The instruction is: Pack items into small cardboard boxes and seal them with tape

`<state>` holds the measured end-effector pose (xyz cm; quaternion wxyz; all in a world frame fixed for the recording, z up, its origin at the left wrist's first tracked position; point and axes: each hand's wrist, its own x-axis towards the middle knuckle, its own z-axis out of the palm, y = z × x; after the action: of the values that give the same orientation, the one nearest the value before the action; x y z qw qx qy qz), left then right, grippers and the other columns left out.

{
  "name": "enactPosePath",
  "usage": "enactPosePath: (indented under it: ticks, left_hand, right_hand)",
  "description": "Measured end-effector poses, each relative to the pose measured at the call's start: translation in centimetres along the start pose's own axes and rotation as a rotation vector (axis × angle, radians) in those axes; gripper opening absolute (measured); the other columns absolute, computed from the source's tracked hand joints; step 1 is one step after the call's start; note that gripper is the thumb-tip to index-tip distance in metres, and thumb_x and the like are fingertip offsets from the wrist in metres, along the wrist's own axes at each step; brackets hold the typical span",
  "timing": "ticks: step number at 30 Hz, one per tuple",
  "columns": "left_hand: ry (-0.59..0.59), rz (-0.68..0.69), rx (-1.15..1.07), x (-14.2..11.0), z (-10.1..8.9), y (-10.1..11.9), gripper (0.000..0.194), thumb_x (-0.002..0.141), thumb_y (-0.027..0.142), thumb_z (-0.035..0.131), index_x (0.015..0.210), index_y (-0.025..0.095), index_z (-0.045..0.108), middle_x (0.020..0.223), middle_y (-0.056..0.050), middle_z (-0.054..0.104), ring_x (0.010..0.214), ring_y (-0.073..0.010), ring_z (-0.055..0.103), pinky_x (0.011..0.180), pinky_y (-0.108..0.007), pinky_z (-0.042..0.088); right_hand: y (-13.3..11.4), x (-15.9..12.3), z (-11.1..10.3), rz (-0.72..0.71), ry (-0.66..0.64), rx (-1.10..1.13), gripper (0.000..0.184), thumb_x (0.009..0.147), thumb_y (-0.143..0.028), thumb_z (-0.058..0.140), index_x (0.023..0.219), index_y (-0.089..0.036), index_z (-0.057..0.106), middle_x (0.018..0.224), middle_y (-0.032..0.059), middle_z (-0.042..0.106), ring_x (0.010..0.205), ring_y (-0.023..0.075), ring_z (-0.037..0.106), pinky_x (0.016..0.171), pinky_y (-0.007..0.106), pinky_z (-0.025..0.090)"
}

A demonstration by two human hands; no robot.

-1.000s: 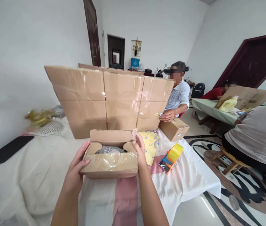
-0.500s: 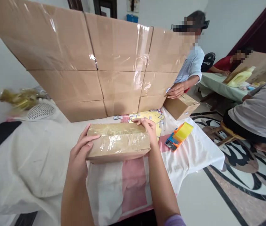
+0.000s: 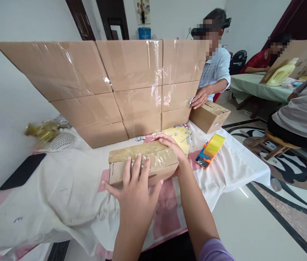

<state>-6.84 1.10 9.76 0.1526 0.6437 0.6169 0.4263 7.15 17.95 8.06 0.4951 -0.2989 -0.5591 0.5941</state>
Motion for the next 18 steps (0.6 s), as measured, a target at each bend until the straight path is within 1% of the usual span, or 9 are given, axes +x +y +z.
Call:
enactPosePath:
  ticks: [3, 5, 7, 10, 12, 14, 16, 18]
  left_hand:
    - [0.012, -0.008, 0.0, 0.1, -0.2, 0.2, 0.053, 0.09, 0.027, 0.066, 0.141, 0.031, 0.057, 0.159, -0.018, 0.044, 0.151, -0.0487, 0.025, 0.105, -0.08, -0.022]
    - [0.009, -0.006, 0.029, 0.5, -0.6, 0.3, 0.045, 0.09, 0.026, 0.064, 0.135, 0.028, 0.061, 0.158, -0.02, 0.045, 0.151, -0.0491, 0.026, 0.103, -0.082, -0.022]
    - [-0.015, -0.008, 0.073, 1.0, -0.8, 0.5, 0.038, 0.09, 0.024, 0.063, 0.128, 0.026, 0.064, 0.157, -0.021, 0.046, 0.151, -0.0496, 0.026, 0.101, -0.085, -0.02]
    - [-0.031, -0.011, 0.113, 1.7, -0.8, 0.9, 0.032, 0.088, 0.024, 0.066, 0.121, 0.023, 0.068, 0.155, -0.022, 0.049, 0.15, -0.0502, 0.026, 0.103, -0.087, -0.012]
    - [-0.02, -0.001, 0.122, 1.8, -0.6, 0.9, 0.035, 0.088, 0.027, 0.066, 0.123, 0.024, 0.068, 0.154, -0.023, 0.049, 0.149, -0.0502, 0.028, 0.104, -0.087, -0.01]
    - [-0.002, 0.016, 0.169, 1.7, -0.4, 0.8, 0.043, 0.088, 0.032, 0.067, 0.131, 0.025, 0.066, 0.155, -0.023, 0.048, 0.147, -0.0511, 0.031, 0.103, -0.085, -0.018]
    - [0.018, 0.041, 0.261, 1.4, -0.3, 0.5, 0.053, 0.088, 0.038, 0.069, 0.139, 0.026, 0.062, 0.156, -0.024, 0.046, 0.145, -0.0526, 0.034, 0.1, -0.081, -0.028]
    - [0.023, 0.065, 0.344, 1.0, -0.1, 0.1, 0.059, 0.088, 0.044, 0.069, 0.144, 0.028, 0.058, 0.158, -0.023, 0.043, 0.145, -0.0532, 0.034, 0.099, -0.078, -0.032]
  right_hand:
    - [-0.1, -0.1, 0.1, -0.012, -0.025, -0.007, 0.021, 0.086, -0.041, 0.069, 0.098, -0.024, 0.074, 0.105, 0.0026, 0.074, 0.099, 0.0233, 0.067, 0.093, 0.036, 0.05]
    - [-0.3, -0.2, 0.2, -0.028, -0.039, -0.034, 0.023, 0.088, -0.043, 0.067, 0.099, -0.024, 0.074, 0.107, 0.0034, 0.073, 0.102, 0.024, 0.066, 0.095, 0.037, 0.048]
    - [-0.5, -0.3, 0.3, -0.052, -0.027, -0.064, 0.024, 0.089, -0.044, 0.066, 0.098, -0.023, 0.074, 0.108, 0.0038, 0.073, 0.105, 0.0243, 0.065, 0.098, 0.037, 0.047]
    - [-0.8, -0.3, 0.3, -0.08, -0.006, -0.07, 0.023, 0.089, -0.044, 0.067, 0.096, -0.023, 0.075, 0.106, 0.0033, 0.073, 0.106, 0.0238, 0.064, 0.101, 0.036, 0.045]
    - [-1.0, -0.4, 0.5, -0.091, -0.018, -0.053, 0.023, 0.088, -0.043, 0.067, 0.094, -0.023, 0.075, 0.104, 0.0035, 0.073, 0.105, 0.0236, 0.064, 0.102, 0.036, 0.045]
    - [-1.0, -0.4, 0.7, -0.077, -0.002, -0.008, 0.022, 0.086, -0.043, 0.07, 0.092, -0.022, 0.076, 0.102, 0.0035, 0.073, 0.103, 0.023, 0.065, 0.1, 0.035, 0.046]
    - [-0.8, -0.5, 1.0, -0.049, 0.056, 0.041, 0.022, 0.083, -0.042, 0.071, 0.09, -0.022, 0.075, 0.1, 0.0034, 0.073, 0.098, 0.0223, 0.066, 0.096, 0.034, 0.048]
    - [-0.3, -0.4, 1.2, -0.027, 0.136, 0.064, 0.023, 0.081, -0.043, 0.072, 0.088, -0.022, 0.074, 0.098, 0.0029, 0.073, 0.095, 0.022, 0.066, 0.092, 0.034, 0.05]
